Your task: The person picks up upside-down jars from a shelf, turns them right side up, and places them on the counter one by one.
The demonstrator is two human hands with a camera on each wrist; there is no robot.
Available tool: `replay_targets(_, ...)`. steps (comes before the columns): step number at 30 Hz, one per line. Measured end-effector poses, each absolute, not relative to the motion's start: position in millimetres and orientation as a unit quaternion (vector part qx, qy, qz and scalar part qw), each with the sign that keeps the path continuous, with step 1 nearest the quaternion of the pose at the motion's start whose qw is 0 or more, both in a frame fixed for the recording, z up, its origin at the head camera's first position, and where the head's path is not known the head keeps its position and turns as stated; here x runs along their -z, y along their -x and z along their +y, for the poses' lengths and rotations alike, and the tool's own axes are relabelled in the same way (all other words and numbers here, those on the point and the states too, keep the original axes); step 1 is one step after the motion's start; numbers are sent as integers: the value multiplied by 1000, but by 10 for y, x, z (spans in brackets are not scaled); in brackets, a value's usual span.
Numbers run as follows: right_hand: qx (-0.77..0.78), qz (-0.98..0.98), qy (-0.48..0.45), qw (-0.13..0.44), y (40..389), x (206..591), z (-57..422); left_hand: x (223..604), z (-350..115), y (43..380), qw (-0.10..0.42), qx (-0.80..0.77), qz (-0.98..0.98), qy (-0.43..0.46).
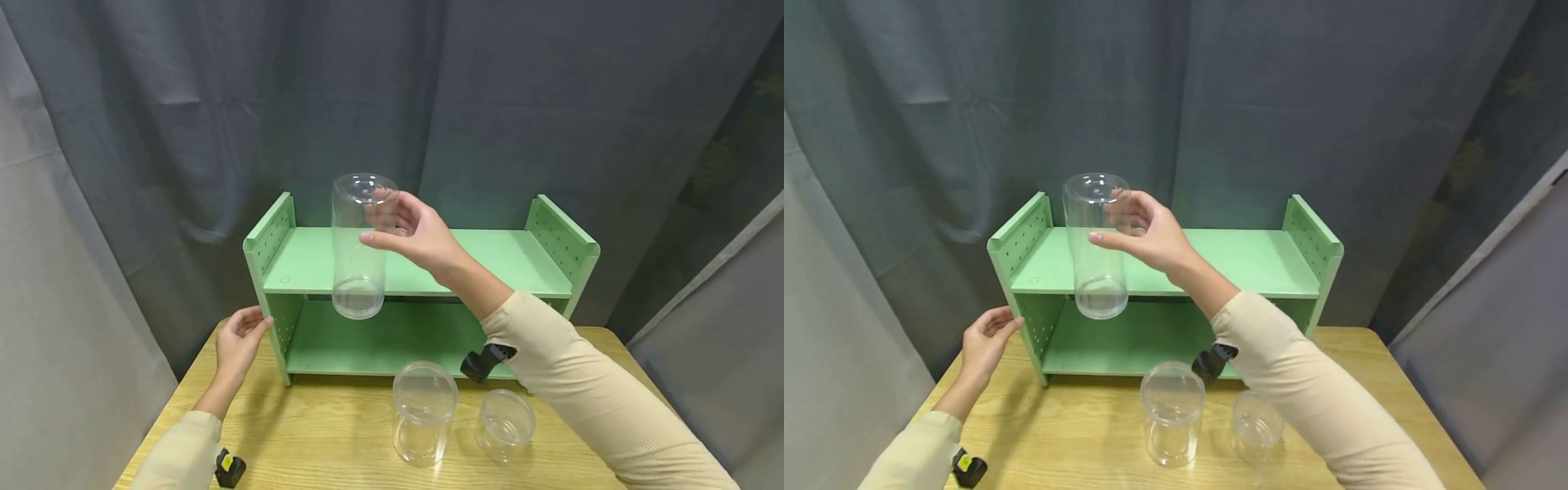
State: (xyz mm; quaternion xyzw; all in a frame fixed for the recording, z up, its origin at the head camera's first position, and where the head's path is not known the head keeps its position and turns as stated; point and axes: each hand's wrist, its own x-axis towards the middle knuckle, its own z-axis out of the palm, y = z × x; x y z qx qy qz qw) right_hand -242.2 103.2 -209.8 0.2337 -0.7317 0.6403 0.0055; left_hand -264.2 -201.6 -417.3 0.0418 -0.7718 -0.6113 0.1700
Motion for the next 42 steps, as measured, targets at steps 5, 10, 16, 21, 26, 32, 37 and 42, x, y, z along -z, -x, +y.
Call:
replay_targets(5, -644, -726, -243, -8, 2319, 2234, 1125, 4154, -2014, 2659, 163, 611, -773, -51)
replay_targets(10, -653, -720, -232, -11, 2287, 2397, 1242, 4149, -1979, 2635, 161, 621, -766, -36)
replay_targets(16, -672, -710, -211, 10, 2224, 2602, 1346, 4190, -1947, 2467, 188, 625, -757, -15)
replay_targets(21, -686, -697, -207, 34, 2146, 2774, 1405, 4135, -1847, 2237, 239, 599, -764, -8)
replay_targets(26, -704, -681, -199, 30, 2075, 2950, 1469, 3990, -1675, 2071, 244, 584, -773, 43)
replay_targets(32, -731, -657, -185, 15, 2017, 3150, 1484, 3843, -1468, 1952, 214, 545, -803, 113)
replay_targets(37, -743, -638, -203, 10, 1999, 3224, 1426, 3758, -1267, 1908, 195, 522, -810, 184)
replay_targets(42, -745, -624, -234, 4, 1982, 3215, 1332, 3696, -1093, 1889, 153, 490, -821, 248)
